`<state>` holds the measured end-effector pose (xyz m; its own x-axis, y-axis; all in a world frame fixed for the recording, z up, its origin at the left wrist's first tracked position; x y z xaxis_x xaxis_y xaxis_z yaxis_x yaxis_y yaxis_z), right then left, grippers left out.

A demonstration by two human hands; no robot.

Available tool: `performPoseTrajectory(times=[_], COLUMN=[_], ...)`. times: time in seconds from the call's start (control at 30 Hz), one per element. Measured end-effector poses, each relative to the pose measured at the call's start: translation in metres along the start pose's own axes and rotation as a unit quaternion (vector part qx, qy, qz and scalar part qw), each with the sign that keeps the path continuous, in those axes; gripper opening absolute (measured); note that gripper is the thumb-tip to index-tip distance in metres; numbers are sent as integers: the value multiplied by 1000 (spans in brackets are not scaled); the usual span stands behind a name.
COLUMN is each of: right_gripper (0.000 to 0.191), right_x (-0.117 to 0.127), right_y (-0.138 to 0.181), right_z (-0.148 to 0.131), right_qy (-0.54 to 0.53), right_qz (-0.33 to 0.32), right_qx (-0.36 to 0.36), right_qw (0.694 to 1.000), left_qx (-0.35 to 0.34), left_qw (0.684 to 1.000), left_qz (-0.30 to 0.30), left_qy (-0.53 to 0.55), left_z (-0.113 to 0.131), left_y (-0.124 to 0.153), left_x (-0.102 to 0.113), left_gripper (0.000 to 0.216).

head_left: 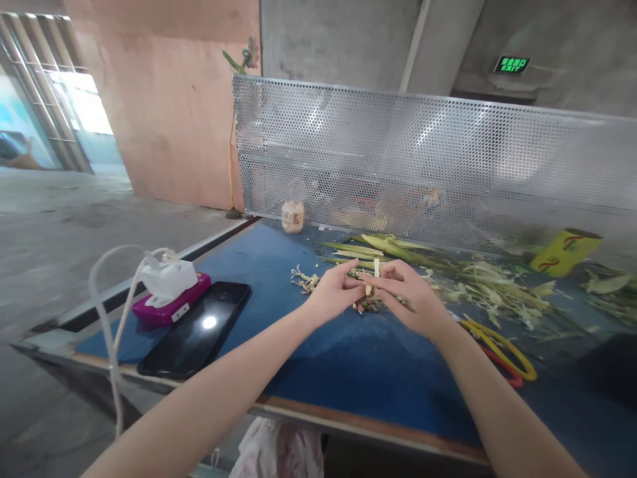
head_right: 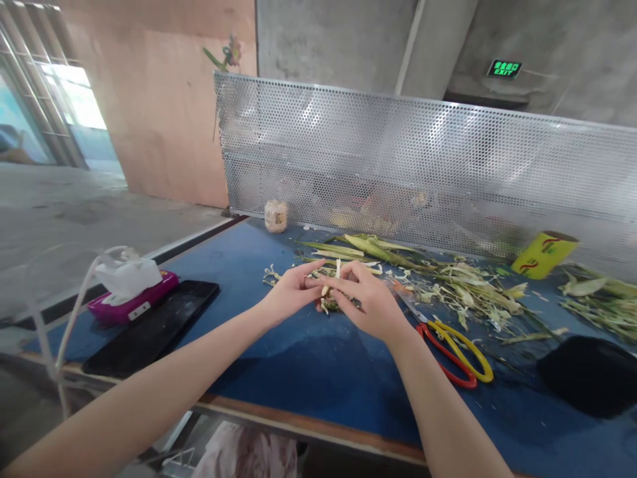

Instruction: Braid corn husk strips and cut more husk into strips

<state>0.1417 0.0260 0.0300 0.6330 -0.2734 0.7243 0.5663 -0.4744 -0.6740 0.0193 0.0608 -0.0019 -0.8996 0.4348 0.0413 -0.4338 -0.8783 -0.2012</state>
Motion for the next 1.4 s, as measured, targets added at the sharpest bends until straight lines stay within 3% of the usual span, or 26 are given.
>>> performPoseTrajectory(times=[0.2, 0.43, 0.63, 1.1, 1.4], right_gripper=[22, 17, 15, 14, 8], right_x=[-2, -6, -11, -14, -15], right_y=[-2, -4, -2, -1, 0], right_z=[5, 9, 14, 15, 14], right_qy=[-28, -105, -157, -175, -194], right_qz=[18, 16, 22, -2, -16], right_qx=[-47, -143, -188, -196, -193], right_qw=[998, 984, 969, 965, 962], left_qx=[5, -24, -14, 12, 4], left_qw=[1000, 991, 990, 1000, 995], left_qz=[9, 25, 37, 11, 29], left_qy=[-27, -130, -136, -14, -95], left_z=[-3, 3, 4, -3, 1], left_y=[0, 2, 2, -1, 2], left_x=[1, 4, 4, -2, 1], left_gripper=[73, 70, 70, 68, 63])
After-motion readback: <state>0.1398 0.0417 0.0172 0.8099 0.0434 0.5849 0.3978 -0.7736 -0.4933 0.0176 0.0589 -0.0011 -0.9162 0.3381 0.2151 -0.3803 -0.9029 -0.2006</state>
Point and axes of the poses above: each hand's wrist, its own y-axis away from the middle knuckle, its own x-axis out of the back of the hand, z = x × y, the point moved 5 cm from there along -y, towards the middle knuckle, and after that the axes turned 7 degrees about -y, right-handed, at the moved point
